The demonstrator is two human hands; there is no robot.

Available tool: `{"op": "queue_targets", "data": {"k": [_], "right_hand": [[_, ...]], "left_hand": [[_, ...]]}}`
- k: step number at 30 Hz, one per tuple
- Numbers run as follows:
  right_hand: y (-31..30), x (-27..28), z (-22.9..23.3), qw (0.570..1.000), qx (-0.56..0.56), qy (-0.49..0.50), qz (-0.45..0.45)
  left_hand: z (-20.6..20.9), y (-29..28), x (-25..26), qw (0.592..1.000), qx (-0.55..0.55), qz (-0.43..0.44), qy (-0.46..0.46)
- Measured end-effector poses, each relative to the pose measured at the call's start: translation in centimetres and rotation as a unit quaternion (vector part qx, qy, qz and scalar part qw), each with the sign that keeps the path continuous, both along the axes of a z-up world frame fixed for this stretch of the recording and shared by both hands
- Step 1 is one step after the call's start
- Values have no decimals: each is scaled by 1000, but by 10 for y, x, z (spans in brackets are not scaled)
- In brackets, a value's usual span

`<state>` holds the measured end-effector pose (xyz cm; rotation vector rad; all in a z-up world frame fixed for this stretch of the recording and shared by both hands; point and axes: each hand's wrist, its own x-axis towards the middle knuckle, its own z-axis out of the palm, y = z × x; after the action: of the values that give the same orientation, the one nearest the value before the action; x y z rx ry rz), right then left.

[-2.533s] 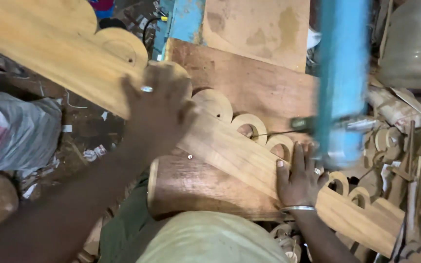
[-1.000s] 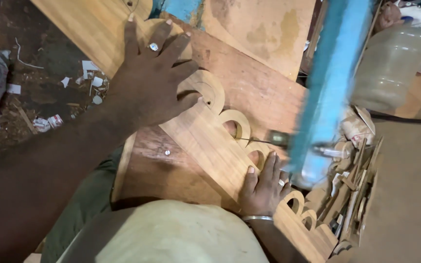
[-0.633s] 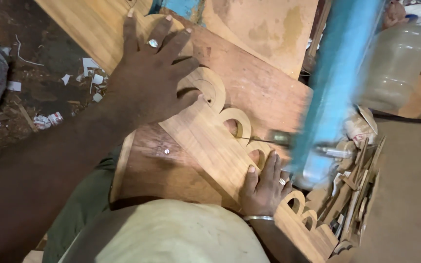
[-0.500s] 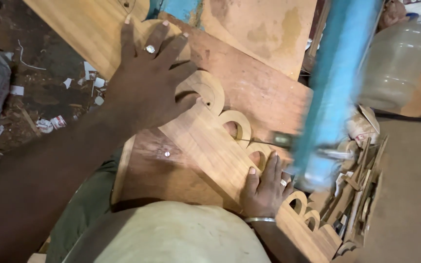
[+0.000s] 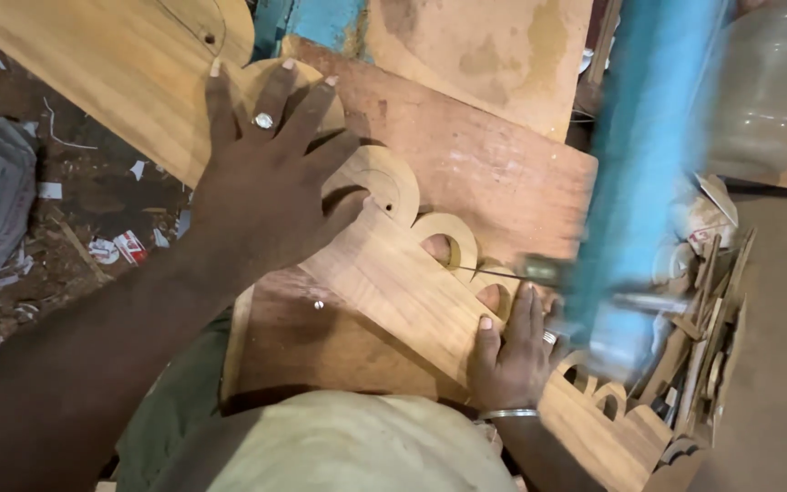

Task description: Use a scroll saw to cut decorative scalloped shapes into a wooden plank.

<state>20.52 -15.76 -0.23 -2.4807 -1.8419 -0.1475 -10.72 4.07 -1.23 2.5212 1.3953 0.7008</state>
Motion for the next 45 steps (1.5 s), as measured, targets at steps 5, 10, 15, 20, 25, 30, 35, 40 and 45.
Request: {"op": "queue_targets", "data": {"k": [5, 10, 15, 20, 25, 30, 35, 40, 45], "right_hand": [[2, 0, 4, 1000, 12, 11, 20], [3, 2, 4, 1000, 4, 5, 23], [6, 3, 4, 999, 7, -7, 41], [6, 4, 4, 999, 8, -4, 38], [-2, 9, -2, 999, 8, -4, 39], [-1, 2, -1, 999, 8, 18, 41], [4, -1, 1, 999, 17, 8, 28], [2, 5, -3, 998, 27, -8, 47], [2, 9, -2, 998, 29, -4, 61]], "left_hand": [[-1, -3, 0, 999, -25, 11, 20], [3, -4, -2, 1000, -17, 7, 18], [1, -6, -2, 1000, -3, 11, 12], [-1, -8, -4, 1000, 18, 3, -17], [-3, -11, -4, 1000, 17, 8, -11], [-7, -9, -3, 1000, 0, 16, -14], [-7, -4, 0, 999, -30, 17, 26], [-7, -4, 2, 999, -43, 22, 26], [-3, -6, 1, 998, -54, 20, 30]]}}
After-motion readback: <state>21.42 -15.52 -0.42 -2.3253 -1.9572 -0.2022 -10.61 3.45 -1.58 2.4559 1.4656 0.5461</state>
